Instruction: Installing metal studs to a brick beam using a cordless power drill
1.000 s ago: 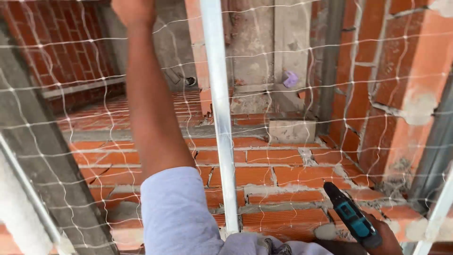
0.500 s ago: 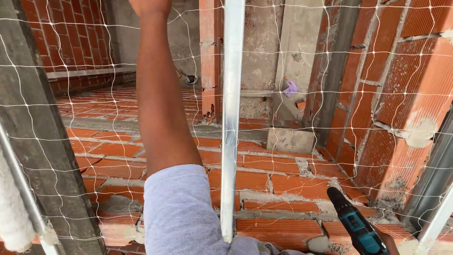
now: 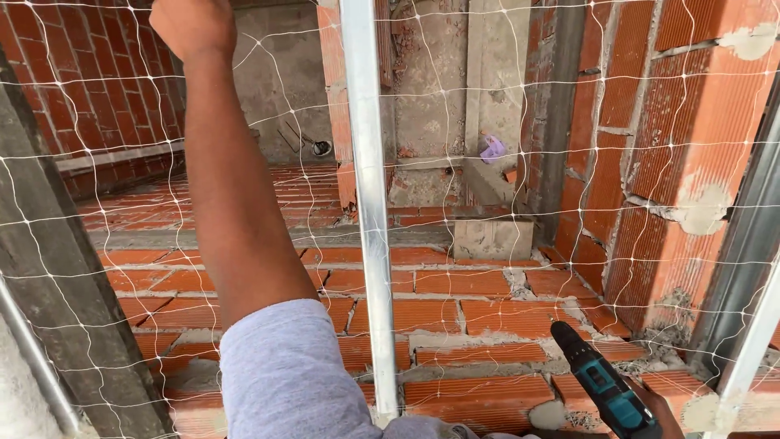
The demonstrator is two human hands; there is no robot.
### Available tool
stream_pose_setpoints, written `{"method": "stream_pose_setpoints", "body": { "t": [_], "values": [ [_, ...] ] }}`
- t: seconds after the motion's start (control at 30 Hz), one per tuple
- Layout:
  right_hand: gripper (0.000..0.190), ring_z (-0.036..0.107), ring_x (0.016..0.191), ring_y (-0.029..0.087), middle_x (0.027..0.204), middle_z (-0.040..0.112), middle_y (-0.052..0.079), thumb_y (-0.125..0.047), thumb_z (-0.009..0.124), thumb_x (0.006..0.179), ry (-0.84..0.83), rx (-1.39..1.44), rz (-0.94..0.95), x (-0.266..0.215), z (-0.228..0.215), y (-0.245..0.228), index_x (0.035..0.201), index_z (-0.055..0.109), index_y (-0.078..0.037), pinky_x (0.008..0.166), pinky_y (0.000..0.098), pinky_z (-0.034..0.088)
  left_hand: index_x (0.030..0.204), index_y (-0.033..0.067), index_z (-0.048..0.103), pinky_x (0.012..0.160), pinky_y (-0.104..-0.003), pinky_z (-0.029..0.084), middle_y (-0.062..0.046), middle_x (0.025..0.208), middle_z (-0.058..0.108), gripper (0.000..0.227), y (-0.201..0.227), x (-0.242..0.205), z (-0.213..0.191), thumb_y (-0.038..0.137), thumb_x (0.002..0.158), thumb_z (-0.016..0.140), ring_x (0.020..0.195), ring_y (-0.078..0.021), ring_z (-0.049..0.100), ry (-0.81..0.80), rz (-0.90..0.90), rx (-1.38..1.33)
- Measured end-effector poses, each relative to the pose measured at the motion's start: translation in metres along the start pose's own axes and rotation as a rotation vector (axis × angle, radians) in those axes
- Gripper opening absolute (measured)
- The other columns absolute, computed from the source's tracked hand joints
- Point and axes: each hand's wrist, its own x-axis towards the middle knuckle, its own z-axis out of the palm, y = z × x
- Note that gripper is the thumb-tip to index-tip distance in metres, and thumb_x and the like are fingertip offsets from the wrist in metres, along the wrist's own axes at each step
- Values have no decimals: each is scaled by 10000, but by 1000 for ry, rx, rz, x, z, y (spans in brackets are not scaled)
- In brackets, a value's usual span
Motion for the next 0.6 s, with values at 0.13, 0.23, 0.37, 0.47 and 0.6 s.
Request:
{"method": "stream_pose_setpoints", "body": {
  "t": [0.13, 0.23, 0.37, 0.47, 0.6],
  "values": [
    [546, 426, 1274, 536, 1562, 412, 206, -592, 284, 1088, -2, 2243, -176, -33, 15, -22, 1579, 346, -362, 1041, 685, 342, 680, 157, 576, 462, -483, 510, -58, 654, 636, 104, 0, -11, -10, 124, 746, 649, 519, -350, 642, 93, 1, -130],
    [474, 593, 909, 577, 1187, 607, 398, -204, 413, 1115, 381, 2036, -327, -98, 13, -62, 1540, 462, 1, 789, 642, 486, 717, 142, 593, 460, -505, 507, -88, 672, 649, 187, -1, -10, -15, 240, 827, 709, 551, -388, 647, 120, 17, -100],
    [672, 846, 932, 201, 942, 948, 99, -230, 960, 613, 955, 990, -405, -249, -27, -153, 1254, 794, -110, 857, 368, 576, 771, 112, 722, 543, -556, 548, -124, 837, 713, 421, 2, -9, -24, 489, 942, 801, 650, -420, 725, 35, -61, -103],
    [556, 793, 863, 145, 905, 910, 73, -171, 913, 666, 982, 929, -329, -267, -38, -168, 1209, 798, -134, 776, 320, 571, 873, 196, 692, 487, -520, 543, -41, 861, 678, 356, 1, -11, -45, 474, 977, 889, 627, -304, 696, 88, 61, -167],
    [494, 800, 809, 150, 916, 897, 9, -308, 804, 731, 1003, 909, -506, -298, -45, -181, 1203, 792, -162, 706, 345, 603, 929, 210, 649, 434, -497, 550, -39, 829, 748, 358, -6, -16, -24, 484, 1022, 859, 613, -318, 752, 70, 79, -64]
  ]
}}
